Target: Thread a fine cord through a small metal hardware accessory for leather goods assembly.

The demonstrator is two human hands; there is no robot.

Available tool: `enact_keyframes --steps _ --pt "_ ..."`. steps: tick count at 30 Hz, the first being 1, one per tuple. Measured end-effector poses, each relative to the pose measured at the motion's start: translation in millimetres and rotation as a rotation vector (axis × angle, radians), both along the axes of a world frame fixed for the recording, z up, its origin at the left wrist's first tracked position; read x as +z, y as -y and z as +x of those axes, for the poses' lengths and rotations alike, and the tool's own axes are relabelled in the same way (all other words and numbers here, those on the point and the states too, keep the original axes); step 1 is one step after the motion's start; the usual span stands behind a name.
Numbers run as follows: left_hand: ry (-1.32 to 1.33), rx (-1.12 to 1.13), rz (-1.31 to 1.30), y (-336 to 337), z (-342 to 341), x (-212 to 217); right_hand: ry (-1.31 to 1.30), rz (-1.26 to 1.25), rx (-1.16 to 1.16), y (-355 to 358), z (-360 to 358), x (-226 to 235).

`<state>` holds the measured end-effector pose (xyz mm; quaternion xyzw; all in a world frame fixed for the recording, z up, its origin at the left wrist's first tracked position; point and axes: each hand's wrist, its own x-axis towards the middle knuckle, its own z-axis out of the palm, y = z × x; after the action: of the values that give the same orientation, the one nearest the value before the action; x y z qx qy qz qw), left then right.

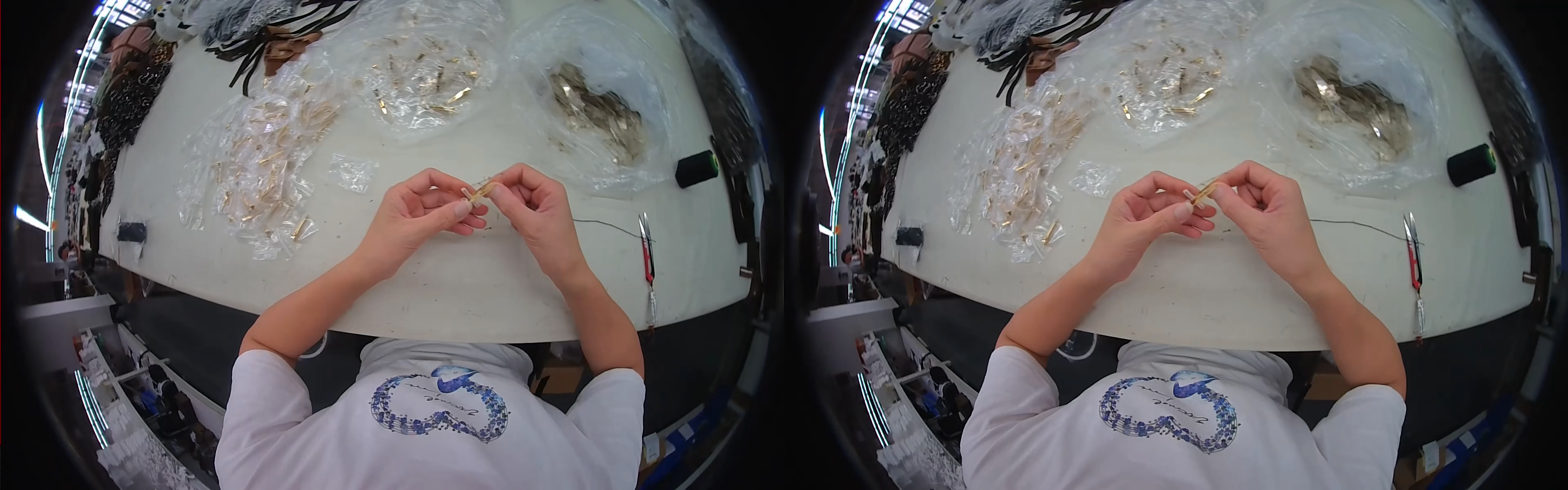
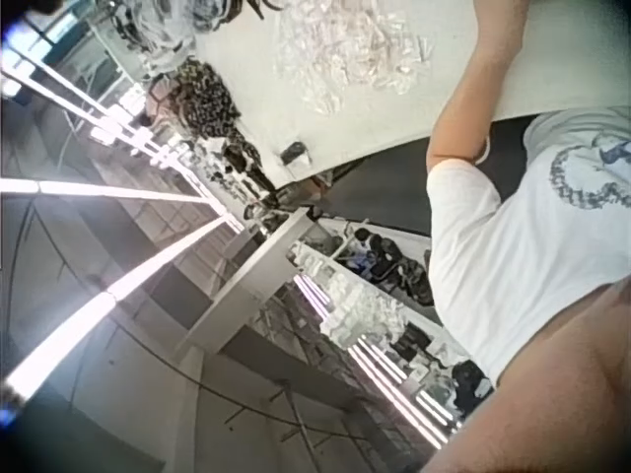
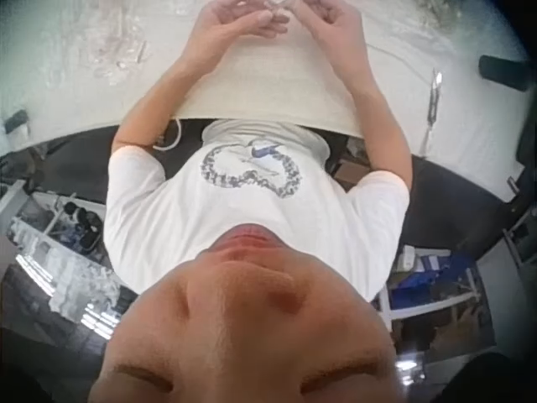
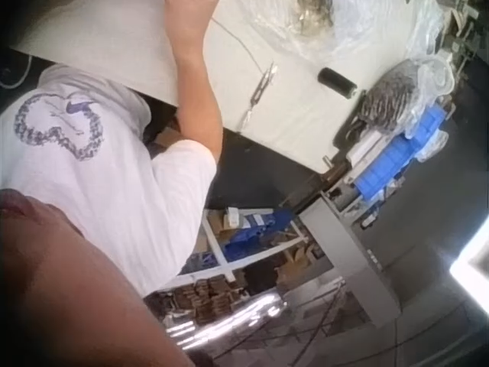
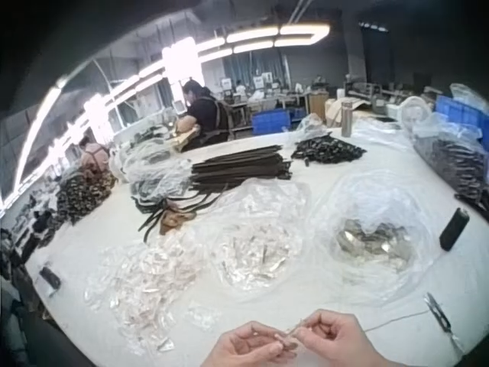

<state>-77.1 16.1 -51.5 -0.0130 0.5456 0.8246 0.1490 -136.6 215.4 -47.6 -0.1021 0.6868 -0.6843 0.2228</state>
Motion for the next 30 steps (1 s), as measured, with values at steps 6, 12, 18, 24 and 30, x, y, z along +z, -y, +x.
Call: enact_keyframes --steps 6,12,18,24,30 --pt "-0.015 0.058 -0.045 -7 -2 -5 -0.048 -0.054 0.012 -6 -1 -8" --pt "0.012 0.093 -0.071 -3 -3 -2 -0.057 -0.064 0.014 -4 3 -6" --pt "0.207 0.037 0.161 6 -8 -5 -0.107 -0.064 0.026 -4 2 -4" --pt "0.156 0.035 0.108 0 -10 -2 -0.13 -0.036 0.005 -8 2 -4" --pt "0.069 0.079 -0.048 -3 0 -6 -0.083 0.025 0.042 -6 7 0"
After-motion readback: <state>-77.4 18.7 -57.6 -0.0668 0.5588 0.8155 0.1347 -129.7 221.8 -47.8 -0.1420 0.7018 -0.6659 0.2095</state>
